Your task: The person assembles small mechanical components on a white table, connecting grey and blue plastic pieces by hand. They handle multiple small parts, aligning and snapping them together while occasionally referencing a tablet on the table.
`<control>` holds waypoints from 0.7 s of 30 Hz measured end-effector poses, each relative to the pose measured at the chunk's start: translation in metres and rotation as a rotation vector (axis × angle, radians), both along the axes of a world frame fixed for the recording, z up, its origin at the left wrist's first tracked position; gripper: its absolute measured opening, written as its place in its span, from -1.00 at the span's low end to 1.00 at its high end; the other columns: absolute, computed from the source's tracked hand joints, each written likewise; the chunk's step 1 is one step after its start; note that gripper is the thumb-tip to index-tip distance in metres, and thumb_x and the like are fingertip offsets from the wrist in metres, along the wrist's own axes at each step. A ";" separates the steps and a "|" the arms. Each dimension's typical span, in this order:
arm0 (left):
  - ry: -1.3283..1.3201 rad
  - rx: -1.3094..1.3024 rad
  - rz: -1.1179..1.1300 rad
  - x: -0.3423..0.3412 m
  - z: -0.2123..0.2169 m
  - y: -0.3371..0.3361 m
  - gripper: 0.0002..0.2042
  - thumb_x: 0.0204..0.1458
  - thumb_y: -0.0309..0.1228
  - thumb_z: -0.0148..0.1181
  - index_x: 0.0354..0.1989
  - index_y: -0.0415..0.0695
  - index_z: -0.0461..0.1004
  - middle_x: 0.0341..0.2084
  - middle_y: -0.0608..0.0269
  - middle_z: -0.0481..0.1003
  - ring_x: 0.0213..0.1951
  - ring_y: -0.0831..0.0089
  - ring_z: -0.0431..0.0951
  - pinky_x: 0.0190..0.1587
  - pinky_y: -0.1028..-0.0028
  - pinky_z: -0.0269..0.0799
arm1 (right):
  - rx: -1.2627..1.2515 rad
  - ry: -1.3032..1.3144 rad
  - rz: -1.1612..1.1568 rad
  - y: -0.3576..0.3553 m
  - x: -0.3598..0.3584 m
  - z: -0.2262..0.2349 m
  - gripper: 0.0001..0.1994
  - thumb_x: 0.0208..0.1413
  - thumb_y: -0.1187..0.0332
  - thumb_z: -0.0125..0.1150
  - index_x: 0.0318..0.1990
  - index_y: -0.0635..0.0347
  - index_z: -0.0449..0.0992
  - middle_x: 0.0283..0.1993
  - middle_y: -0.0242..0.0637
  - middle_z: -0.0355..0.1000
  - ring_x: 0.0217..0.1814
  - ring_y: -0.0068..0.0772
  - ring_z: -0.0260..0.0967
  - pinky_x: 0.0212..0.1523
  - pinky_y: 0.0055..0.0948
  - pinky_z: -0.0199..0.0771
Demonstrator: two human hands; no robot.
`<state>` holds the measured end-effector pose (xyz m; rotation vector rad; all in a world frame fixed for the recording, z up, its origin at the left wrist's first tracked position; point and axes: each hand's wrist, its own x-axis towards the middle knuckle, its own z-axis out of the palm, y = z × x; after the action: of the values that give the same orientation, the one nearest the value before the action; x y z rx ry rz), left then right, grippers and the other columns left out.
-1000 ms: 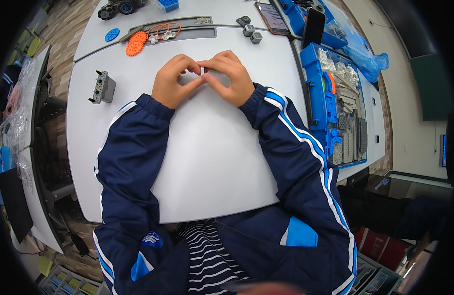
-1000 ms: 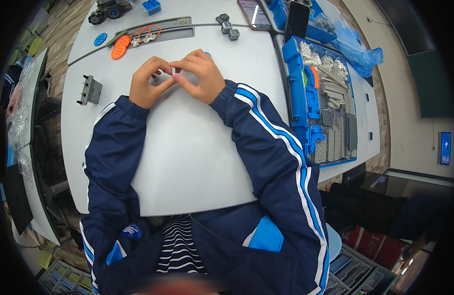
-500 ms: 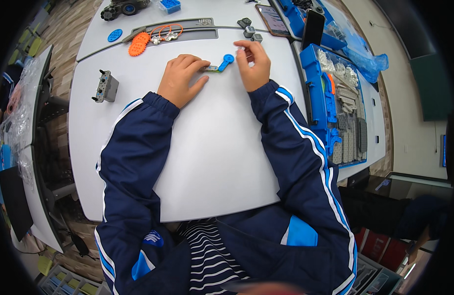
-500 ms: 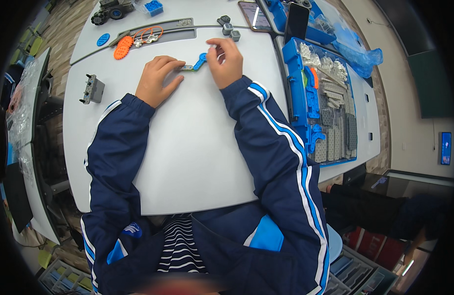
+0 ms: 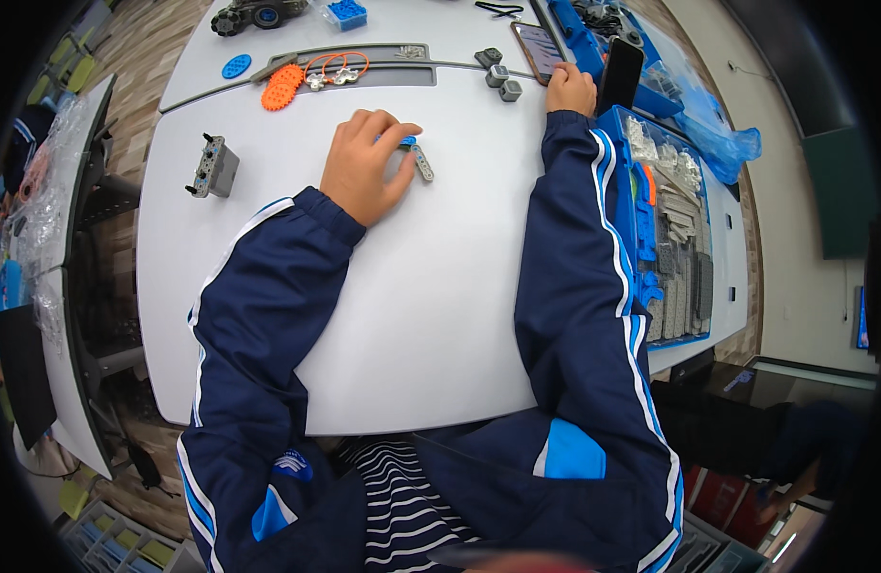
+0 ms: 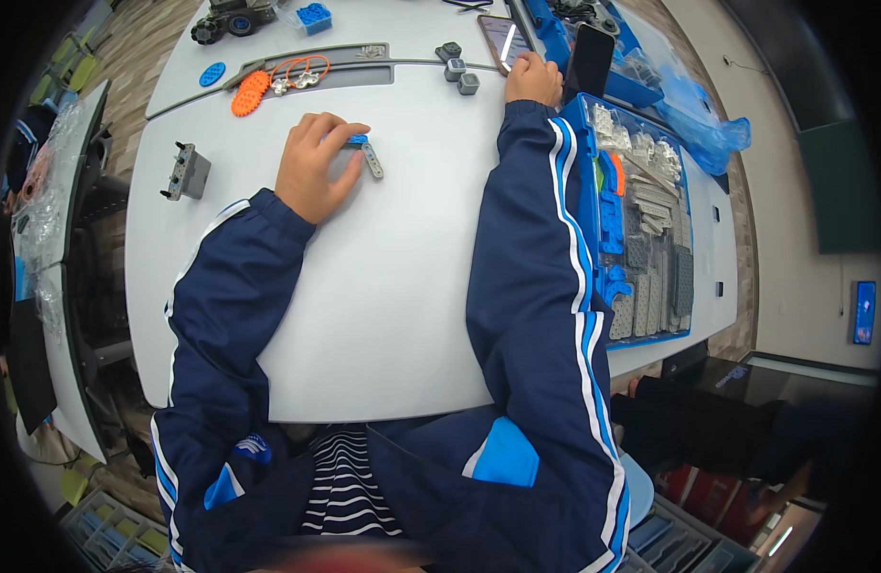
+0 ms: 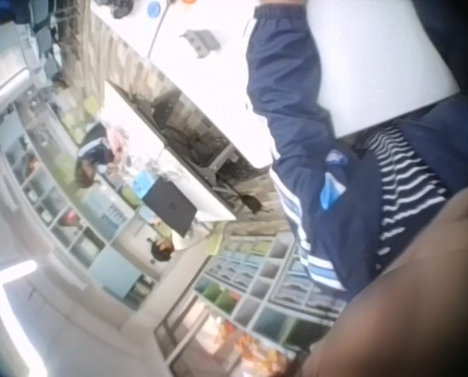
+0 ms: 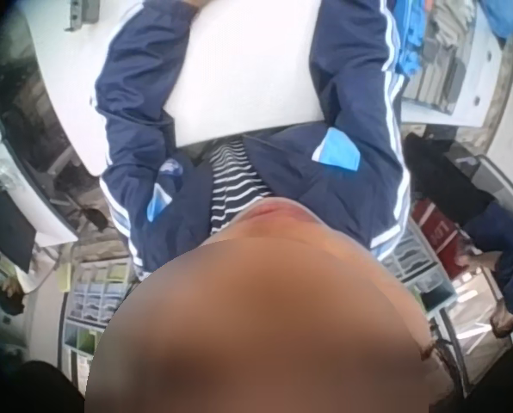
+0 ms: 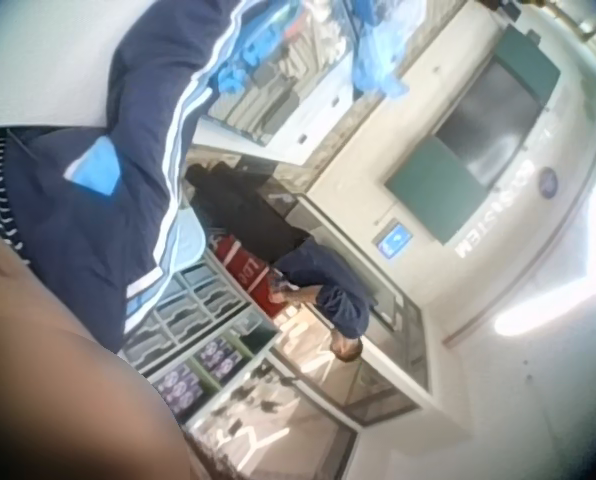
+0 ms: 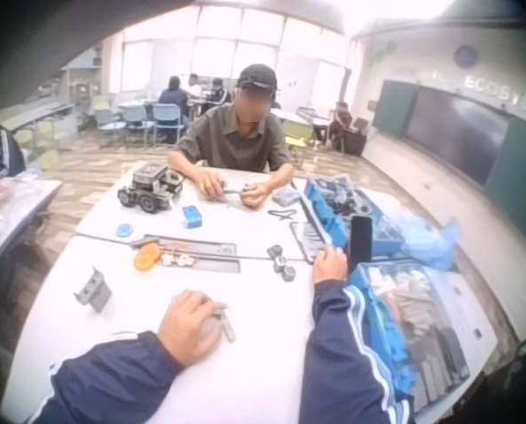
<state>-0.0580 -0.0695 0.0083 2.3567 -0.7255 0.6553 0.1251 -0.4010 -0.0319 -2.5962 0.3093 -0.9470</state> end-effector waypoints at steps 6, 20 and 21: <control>-0.034 0.003 0.040 0.009 -0.012 0.003 -0.72 -0.05 -0.47 0.30 -0.11 -0.10 0.55 -0.22 0.27 0.47 -0.08 0.26 0.42 -0.04 0.27 0.32 | -0.046 -0.003 0.065 -0.001 -0.001 -0.001 -0.67 0.15 0.16 -0.04 -0.13 -0.24 0.70 -0.15 -0.14 0.50 -0.02 0.00 0.39 0.07 -0.05 0.35; 0.115 -0.113 0.022 0.010 -0.014 0.008 -0.68 -0.05 -0.54 0.28 -0.06 -0.19 0.51 -0.32 0.18 0.49 -0.22 0.25 0.47 -0.11 0.32 0.41 | 0.055 -0.084 0.094 -0.002 0.000 -0.002 -0.67 0.14 0.21 -0.04 -0.15 -0.10 0.69 -0.16 -0.08 0.52 -0.03 0.05 0.41 0.06 -0.03 0.37; 0.123 -0.123 0.014 0.010 -0.014 0.008 -0.68 -0.05 -0.54 0.28 -0.07 -0.19 0.51 -0.32 0.18 0.49 -0.22 0.24 0.47 -0.11 0.31 0.41 | 0.062 -0.084 0.093 -0.002 0.000 -0.002 -0.69 0.13 0.20 -0.02 -0.17 -0.10 0.70 -0.17 -0.12 0.52 -0.03 0.04 0.40 0.05 -0.02 0.35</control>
<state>-0.0479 -0.0616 -0.0058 2.2682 -0.5983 0.5390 0.1253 -0.4033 -0.0334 -2.4839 0.1907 -0.9939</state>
